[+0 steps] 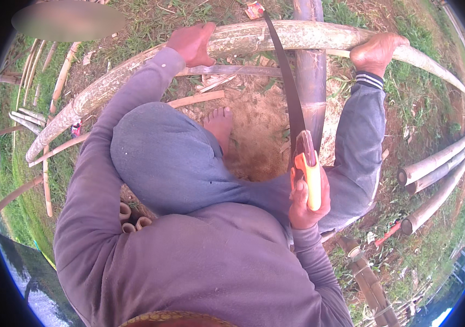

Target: The person sits on the ground and uses a hand saw to cut a long bamboo pole into shorter sections. They repeatedly position the pole, saw through it, and move the cut pieces aside.

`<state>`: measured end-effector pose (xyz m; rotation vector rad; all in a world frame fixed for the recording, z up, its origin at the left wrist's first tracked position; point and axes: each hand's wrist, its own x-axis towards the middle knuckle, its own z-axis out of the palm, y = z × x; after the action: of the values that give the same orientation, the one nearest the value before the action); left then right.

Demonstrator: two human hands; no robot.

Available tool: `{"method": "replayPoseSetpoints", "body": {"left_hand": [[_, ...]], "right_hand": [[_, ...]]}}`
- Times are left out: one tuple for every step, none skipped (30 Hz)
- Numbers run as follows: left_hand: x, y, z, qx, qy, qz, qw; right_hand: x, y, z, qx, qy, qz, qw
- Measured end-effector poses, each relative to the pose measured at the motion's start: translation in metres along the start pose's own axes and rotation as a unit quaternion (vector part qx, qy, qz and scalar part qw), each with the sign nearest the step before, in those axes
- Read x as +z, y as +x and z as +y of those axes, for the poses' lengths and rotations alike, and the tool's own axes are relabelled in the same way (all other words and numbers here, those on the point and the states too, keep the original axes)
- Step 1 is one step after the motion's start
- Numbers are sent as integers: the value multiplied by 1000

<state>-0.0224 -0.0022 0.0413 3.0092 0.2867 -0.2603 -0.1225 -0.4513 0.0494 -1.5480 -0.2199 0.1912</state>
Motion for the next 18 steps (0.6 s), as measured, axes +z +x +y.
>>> {"method": "replayPoseSetpoints", "body": {"left_hand": [[-3, 0, 2, -2, 4, 0, 1000], [-3, -1, 4, -2, 6, -2, 1000], [1, -1, 8, 4, -3, 2, 1000], [2, 3, 9, 13, -6, 11, 1000], [-3, 8, 6, 13, -4, 21, 1000], [-9, 9, 5, 11, 1, 17, 1000], [-9, 7, 3, 5, 0, 5, 1000], [-10, 6, 3, 1, -2, -6, 1000], [-15, 8, 1, 1, -1, -4, 1000], [-14, 2, -4, -10, -2, -8, 1000], [-10, -5, -7, -16, -5, -16, 1000], [0, -7, -9, -12, -13, -16, 1000], [7, -4, -13, -10, -19, -11, 1000], [9, 0, -14, -7, -17, -3, 1000], [8, 0, -11, -10, -20, -18, 1000], [0, 0, -5, -10, -19, -27, 999], [-2, -1, -3, -12, -18, -37, 999], [-4, 0, -4, -15, -15, -30, 999]], "right_hand": [[18, 19, 8, -30, 42, 18, 999], [49, 66, 10, -38, 48, 18, 998], [69, 122, 23, -67, 18, -17, 997], [99, 172, 6, -38, 2, -11, 999], [119, 206, -18, -50, -53, -15, 997], [119, 212, -13, -73, -64, -5, 995], [119, 210, -1, -87, -80, 0, 993], [114, 202, 7, -77, -64, 5, 995], [110, 193, 12, -67, -49, 8, 996], [101, 157, 14, -26, -1, -1, 1000], [79, 119, 14, -19, 27, -17, 999], [51, 77, 12, -29, -21, -16, 999], [24, 37, 12, -36, -67, -15, 997], [11, 17, 9, -30, -51, -18, 998], [1, -3, 4, -23, -39, -20, 999], [-6, -20, -5, -19, -27, -20, 999], [-3, -12, 2, -32, -21, -21, 999], [4, -2, 6, -48, -13, -22, 999]]}}
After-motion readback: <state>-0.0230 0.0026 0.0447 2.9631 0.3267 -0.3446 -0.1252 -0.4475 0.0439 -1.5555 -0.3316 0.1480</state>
